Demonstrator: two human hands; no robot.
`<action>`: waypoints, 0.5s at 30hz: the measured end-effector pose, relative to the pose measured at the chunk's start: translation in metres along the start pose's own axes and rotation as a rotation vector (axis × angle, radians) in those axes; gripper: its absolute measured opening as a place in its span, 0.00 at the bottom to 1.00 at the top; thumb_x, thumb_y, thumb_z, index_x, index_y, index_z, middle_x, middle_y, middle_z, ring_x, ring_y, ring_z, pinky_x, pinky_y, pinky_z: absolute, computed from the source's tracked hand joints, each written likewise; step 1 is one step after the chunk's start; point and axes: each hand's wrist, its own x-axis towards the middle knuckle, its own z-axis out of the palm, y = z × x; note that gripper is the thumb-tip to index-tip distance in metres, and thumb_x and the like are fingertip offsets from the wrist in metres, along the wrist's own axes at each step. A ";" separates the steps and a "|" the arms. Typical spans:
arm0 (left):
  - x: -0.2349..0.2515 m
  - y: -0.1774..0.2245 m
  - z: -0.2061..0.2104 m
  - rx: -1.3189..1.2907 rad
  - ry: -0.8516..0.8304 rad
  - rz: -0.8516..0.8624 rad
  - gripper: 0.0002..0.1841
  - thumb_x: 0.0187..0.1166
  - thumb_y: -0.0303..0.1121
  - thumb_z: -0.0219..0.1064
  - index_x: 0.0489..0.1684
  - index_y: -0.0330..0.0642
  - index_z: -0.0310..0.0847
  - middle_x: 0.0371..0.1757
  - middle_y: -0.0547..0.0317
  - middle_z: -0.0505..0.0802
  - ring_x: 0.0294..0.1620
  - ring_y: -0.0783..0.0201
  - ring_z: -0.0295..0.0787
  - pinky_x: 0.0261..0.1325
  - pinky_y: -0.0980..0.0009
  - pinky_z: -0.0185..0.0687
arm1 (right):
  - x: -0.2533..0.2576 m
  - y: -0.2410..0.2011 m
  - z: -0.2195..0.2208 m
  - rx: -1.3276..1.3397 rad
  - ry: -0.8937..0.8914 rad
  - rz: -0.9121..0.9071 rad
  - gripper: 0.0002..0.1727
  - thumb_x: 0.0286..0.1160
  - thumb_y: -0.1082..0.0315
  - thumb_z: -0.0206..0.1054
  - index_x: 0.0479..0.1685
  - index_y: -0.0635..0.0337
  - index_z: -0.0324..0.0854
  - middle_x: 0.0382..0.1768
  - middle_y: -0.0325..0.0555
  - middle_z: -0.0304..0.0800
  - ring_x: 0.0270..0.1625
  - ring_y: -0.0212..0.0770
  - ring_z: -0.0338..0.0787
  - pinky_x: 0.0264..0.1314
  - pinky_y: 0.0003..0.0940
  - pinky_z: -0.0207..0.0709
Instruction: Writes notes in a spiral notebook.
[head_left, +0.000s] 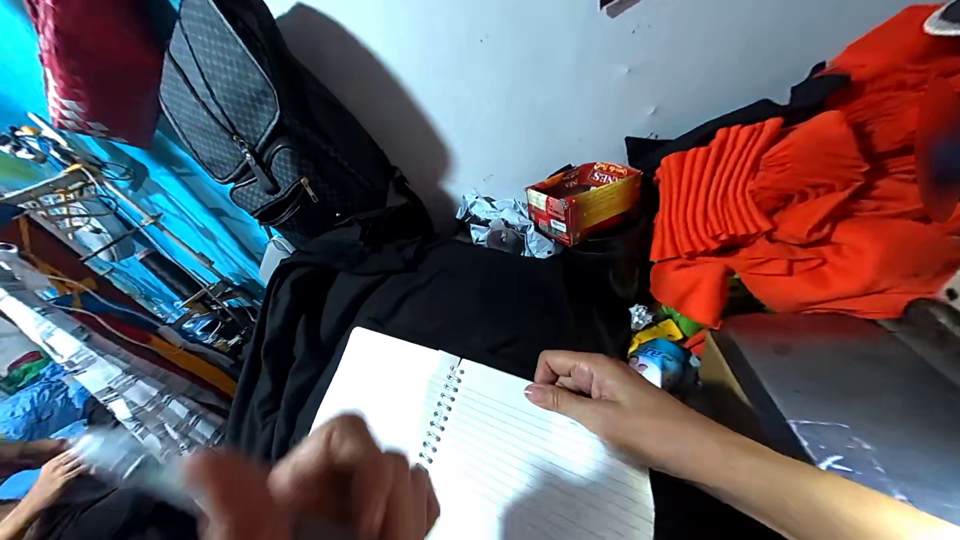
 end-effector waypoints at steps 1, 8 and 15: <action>0.019 -0.007 -0.004 0.054 0.008 -0.021 0.29 0.75 0.73 0.50 0.28 0.63 0.86 0.19 0.82 0.81 0.21 0.83 0.77 0.27 0.83 0.74 | 0.000 0.000 -0.001 -0.011 -0.001 -0.013 0.12 0.84 0.62 0.66 0.30 0.54 0.78 0.14 0.28 0.71 0.18 0.20 0.69 0.23 0.18 0.61; 0.076 -0.099 -0.030 0.077 0.127 0.078 0.18 0.86 0.47 0.62 0.25 0.53 0.89 0.22 0.70 0.89 0.15 0.81 0.77 0.20 0.87 0.74 | -0.001 -0.003 0.000 0.021 -0.005 0.043 0.10 0.85 0.63 0.65 0.33 0.55 0.80 0.18 0.32 0.79 0.22 0.23 0.78 0.27 0.19 0.70; 0.072 -0.101 -0.034 0.023 0.110 0.171 0.12 0.78 0.48 0.72 0.28 0.54 0.88 0.22 0.70 0.87 0.16 0.82 0.76 0.20 0.88 0.72 | -0.001 -0.014 -0.010 -0.050 -0.119 0.105 0.09 0.82 0.62 0.69 0.35 0.55 0.80 0.17 0.34 0.79 0.21 0.25 0.80 0.25 0.19 0.72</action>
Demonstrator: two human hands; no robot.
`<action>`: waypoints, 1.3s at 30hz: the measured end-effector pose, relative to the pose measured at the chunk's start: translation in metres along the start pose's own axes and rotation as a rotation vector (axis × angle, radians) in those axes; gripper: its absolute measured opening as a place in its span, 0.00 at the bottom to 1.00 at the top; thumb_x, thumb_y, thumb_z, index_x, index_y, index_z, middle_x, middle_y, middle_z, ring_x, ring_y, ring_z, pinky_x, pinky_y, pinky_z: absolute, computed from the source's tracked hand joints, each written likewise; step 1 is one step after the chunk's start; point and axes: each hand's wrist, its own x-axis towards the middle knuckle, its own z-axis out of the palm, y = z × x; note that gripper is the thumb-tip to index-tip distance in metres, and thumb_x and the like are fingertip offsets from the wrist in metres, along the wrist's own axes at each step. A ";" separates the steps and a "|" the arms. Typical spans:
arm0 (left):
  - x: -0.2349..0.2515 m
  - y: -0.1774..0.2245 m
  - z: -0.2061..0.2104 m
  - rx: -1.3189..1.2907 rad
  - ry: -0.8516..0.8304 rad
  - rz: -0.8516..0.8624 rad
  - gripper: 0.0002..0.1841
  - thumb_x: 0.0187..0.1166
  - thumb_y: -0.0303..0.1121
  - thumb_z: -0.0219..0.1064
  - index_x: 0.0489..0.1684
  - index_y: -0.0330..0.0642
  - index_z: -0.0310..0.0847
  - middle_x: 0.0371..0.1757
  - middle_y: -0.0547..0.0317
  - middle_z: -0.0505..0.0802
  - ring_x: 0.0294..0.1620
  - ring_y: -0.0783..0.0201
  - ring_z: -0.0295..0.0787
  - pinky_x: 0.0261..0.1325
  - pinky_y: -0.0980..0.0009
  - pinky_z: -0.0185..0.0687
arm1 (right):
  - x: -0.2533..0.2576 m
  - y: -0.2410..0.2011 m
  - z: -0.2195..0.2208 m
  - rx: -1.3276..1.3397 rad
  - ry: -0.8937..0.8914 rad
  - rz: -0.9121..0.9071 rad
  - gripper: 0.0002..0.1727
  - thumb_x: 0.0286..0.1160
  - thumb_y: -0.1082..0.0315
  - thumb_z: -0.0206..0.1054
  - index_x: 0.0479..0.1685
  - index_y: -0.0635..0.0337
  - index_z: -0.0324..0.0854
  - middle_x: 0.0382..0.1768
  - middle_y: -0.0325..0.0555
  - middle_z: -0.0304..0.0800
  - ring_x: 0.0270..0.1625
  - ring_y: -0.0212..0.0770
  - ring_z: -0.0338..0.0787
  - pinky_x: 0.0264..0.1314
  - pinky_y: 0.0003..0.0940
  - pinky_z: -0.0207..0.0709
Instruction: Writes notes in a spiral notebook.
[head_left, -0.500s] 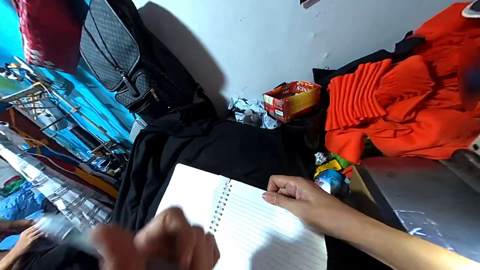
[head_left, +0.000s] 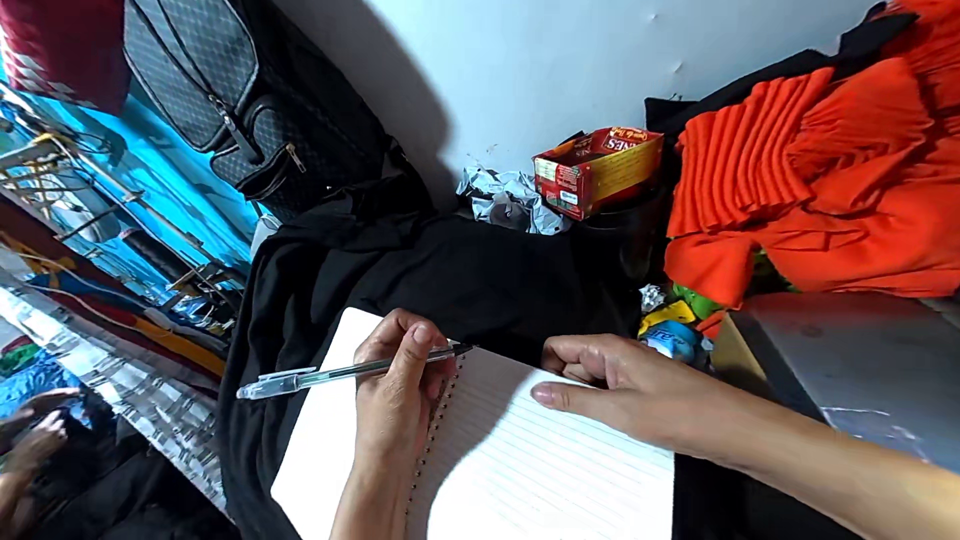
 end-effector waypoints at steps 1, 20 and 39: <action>0.000 0.000 0.001 -0.005 0.004 -0.005 0.10 0.78 0.45 0.73 0.29 0.53 0.87 0.22 0.70 0.86 0.15 0.82 0.75 0.19 0.89 0.71 | 0.000 -0.004 -0.004 -0.057 -0.033 0.023 0.11 0.80 0.58 0.71 0.36 0.55 0.81 0.19 0.34 0.80 0.23 0.25 0.81 0.28 0.20 0.73; 0.015 -0.002 0.004 0.413 -0.197 0.110 0.15 0.63 0.18 0.62 0.14 0.50 0.67 0.12 0.71 0.71 0.10 0.80 0.63 0.13 0.87 0.58 | 0.027 -0.014 0.008 -0.224 -0.015 0.045 0.10 0.77 0.57 0.74 0.34 0.50 0.83 0.24 0.34 0.82 0.31 0.31 0.82 0.35 0.33 0.73; 0.012 0.000 0.007 0.521 -0.174 0.127 0.16 0.65 0.17 0.61 0.14 0.49 0.64 0.12 0.70 0.69 0.09 0.79 0.60 0.12 0.87 0.53 | 0.022 0.001 0.004 -0.016 -0.044 -0.102 0.06 0.86 0.67 0.63 0.46 0.52 0.86 0.26 0.34 0.89 0.30 0.27 0.86 0.34 0.23 0.78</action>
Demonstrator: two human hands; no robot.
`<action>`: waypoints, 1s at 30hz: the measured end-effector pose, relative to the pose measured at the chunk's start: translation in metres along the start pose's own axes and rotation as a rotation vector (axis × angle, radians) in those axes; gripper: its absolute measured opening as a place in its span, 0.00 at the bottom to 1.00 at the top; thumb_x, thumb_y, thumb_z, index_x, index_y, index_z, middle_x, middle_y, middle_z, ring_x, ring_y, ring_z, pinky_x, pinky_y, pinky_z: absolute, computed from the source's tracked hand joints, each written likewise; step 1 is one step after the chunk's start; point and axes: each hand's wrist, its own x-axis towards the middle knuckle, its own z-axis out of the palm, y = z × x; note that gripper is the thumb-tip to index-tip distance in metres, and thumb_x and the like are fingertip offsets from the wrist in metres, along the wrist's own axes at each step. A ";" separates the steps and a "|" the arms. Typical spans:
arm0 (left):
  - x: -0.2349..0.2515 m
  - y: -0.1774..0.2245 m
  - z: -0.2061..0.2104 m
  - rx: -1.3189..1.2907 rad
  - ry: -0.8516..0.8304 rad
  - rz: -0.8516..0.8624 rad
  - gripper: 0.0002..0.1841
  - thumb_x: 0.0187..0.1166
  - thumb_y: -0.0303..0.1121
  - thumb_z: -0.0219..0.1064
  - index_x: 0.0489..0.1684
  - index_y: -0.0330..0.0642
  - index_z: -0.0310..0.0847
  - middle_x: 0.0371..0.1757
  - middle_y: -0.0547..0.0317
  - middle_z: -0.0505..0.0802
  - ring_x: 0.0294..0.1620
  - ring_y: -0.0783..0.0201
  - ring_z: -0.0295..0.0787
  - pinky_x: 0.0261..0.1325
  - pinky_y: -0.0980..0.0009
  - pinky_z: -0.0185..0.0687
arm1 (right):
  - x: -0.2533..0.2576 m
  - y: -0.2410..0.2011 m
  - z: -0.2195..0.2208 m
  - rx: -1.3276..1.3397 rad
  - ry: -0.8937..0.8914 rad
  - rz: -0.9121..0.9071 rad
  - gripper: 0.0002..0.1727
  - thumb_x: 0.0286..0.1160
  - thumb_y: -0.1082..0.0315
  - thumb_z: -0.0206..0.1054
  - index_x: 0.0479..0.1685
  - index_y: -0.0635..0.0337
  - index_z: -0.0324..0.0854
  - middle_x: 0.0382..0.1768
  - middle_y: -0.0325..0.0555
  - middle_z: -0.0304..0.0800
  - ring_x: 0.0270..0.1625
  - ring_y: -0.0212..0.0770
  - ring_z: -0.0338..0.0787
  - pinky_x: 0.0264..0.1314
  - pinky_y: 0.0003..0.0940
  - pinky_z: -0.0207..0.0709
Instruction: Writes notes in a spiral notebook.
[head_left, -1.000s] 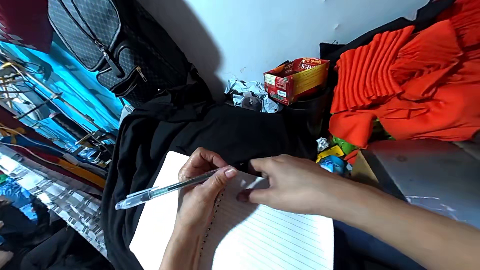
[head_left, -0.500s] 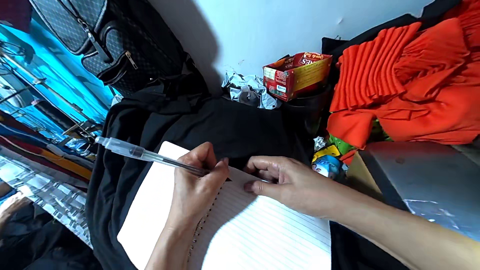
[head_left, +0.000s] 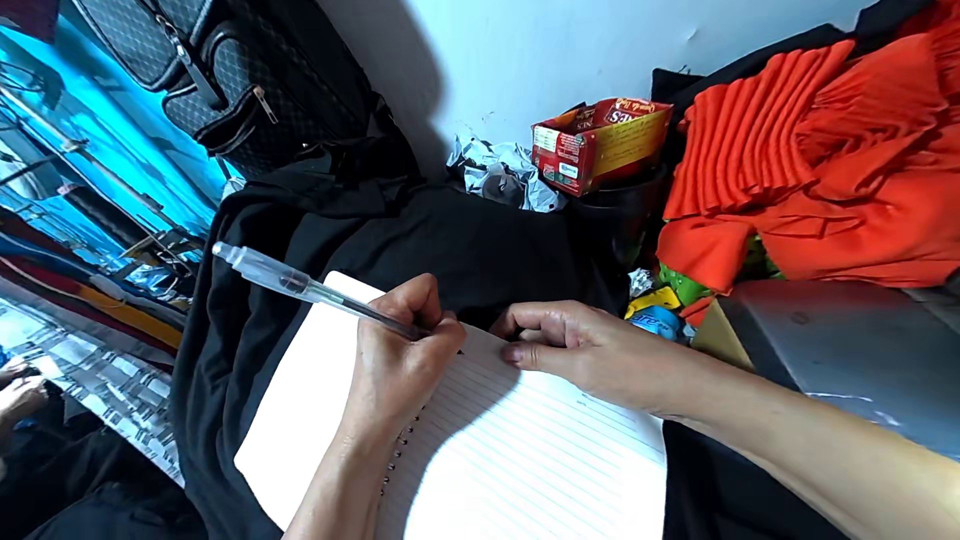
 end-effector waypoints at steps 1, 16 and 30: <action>0.000 0.000 0.000 0.005 0.006 -0.003 0.16 0.66 0.18 0.61 0.14 0.49 0.65 0.12 0.69 0.69 0.09 0.79 0.59 0.12 0.87 0.53 | 0.000 0.000 0.000 0.000 0.006 0.001 0.06 0.86 0.66 0.63 0.45 0.52 0.86 0.26 0.34 0.88 0.29 0.27 0.86 0.32 0.22 0.77; -0.003 -0.002 -0.002 -0.240 -0.003 -0.010 0.07 0.76 0.27 0.72 0.31 0.49 0.79 0.19 0.71 0.82 0.14 0.81 0.74 0.19 0.88 0.73 | 0.001 -0.001 0.001 -0.055 0.032 0.009 0.06 0.85 0.68 0.63 0.46 0.53 0.86 0.30 0.35 0.88 0.33 0.28 0.86 0.38 0.27 0.78; -0.001 0.001 0.001 -0.038 -0.005 0.012 0.16 0.65 0.17 0.61 0.14 0.49 0.64 0.12 0.69 0.70 0.09 0.80 0.59 0.12 0.87 0.52 | 0.002 0.000 0.001 -0.099 0.034 0.019 0.06 0.86 0.66 0.62 0.43 0.52 0.84 0.23 0.32 0.85 0.28 0.26 0.83 0.33 0.25 0.74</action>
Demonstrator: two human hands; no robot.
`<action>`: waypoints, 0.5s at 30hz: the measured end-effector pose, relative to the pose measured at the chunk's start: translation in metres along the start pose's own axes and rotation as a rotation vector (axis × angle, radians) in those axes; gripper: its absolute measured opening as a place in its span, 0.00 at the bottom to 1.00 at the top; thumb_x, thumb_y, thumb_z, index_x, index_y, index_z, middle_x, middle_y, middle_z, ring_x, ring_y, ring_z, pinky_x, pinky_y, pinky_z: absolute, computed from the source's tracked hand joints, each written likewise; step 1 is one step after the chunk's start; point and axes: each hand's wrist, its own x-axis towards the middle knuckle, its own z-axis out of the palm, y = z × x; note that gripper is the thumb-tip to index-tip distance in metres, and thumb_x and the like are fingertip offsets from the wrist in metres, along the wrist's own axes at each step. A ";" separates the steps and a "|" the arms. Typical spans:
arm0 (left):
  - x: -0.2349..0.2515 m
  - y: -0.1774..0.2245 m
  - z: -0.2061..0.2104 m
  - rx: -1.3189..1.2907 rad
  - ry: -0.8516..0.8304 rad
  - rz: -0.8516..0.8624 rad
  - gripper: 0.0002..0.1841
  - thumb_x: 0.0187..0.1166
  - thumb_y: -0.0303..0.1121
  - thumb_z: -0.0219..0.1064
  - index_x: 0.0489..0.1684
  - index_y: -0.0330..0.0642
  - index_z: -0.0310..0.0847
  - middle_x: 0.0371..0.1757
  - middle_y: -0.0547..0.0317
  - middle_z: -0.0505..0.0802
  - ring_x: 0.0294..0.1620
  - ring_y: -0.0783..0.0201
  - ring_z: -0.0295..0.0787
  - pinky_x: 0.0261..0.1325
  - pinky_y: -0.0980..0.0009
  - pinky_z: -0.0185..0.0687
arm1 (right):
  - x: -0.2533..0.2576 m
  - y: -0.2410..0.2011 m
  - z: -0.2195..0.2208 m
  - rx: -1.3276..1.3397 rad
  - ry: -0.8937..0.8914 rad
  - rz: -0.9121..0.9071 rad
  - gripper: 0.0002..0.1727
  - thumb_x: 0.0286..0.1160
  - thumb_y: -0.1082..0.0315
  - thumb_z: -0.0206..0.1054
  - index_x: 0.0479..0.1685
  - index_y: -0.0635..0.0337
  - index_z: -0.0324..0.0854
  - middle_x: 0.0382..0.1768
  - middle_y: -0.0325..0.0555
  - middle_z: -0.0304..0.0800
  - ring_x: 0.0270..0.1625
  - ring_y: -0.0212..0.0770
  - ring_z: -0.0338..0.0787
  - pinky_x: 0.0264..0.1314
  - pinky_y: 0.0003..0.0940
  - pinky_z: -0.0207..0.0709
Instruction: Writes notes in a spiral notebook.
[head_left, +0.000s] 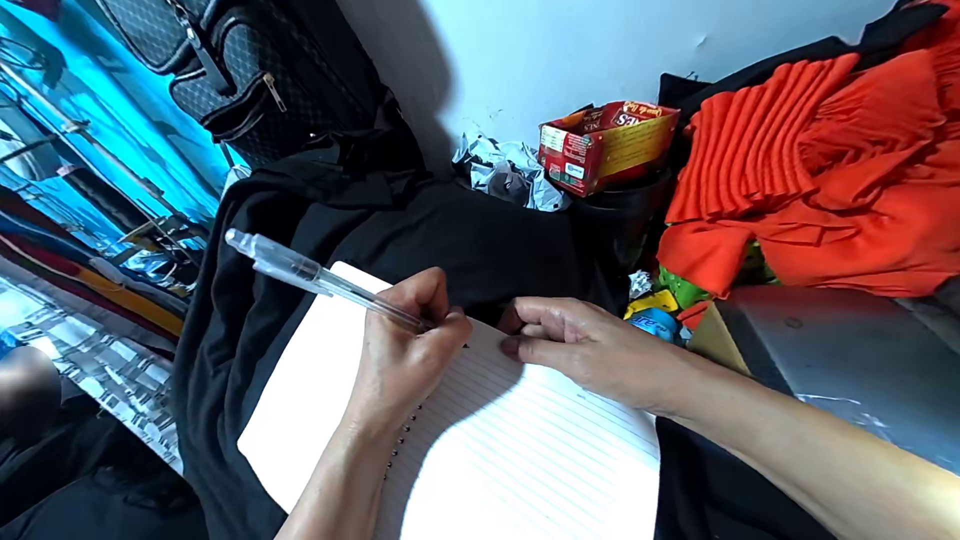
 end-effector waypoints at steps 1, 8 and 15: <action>0.001 0.000 0.001 0.019 0.001 0.007 0.16 0.65 0.17 0.61 0.14 0.48 0.64 0.12 0.69 0.70 0.09 0.79 0.59 0.12 0.87 0.51 | 0.000 0.000 0.000 0.003 0.004 0.000 0.06 0.86 0.66 0.62 0.43 0.52 0.84 0.24 0.32 0.85 0.28 0.26 0.83 0.33 0.25 0.74; 0.005 -0.007 0.002 -0.064 0.079 -0.032 0.16 0.63 0.18 0.61 0.14 0.53 0.66 0.13 0.75 0.72 0.12 0.83 0.65 0.15 0.87 0.59 | 0.000 0.002 0.001 0.023 0.013 -0.019 0.07 0.87 0.66 0.61 0.41 0.51 0.84 0.19 0.31 0.83 0.24 0.27 0.81 0.28 0.24 0.71; 0.003 -0.006 0.001 -0.229 0.070 -0.042 0.09 0.80 0.25 0.68 0.29 0.47 0.76 0.19 0.70 0.81 0.15 0.81 0.73 0.19 0.88 0.71 | -0.001 0.001 0.005 0.040 0.062 -0.022 0.06 0.85 0.66 0.62 0.44 0.51 0.85 0.19 0.30 0.83 0.24 0.25 0.81 0.29 0.23 0.72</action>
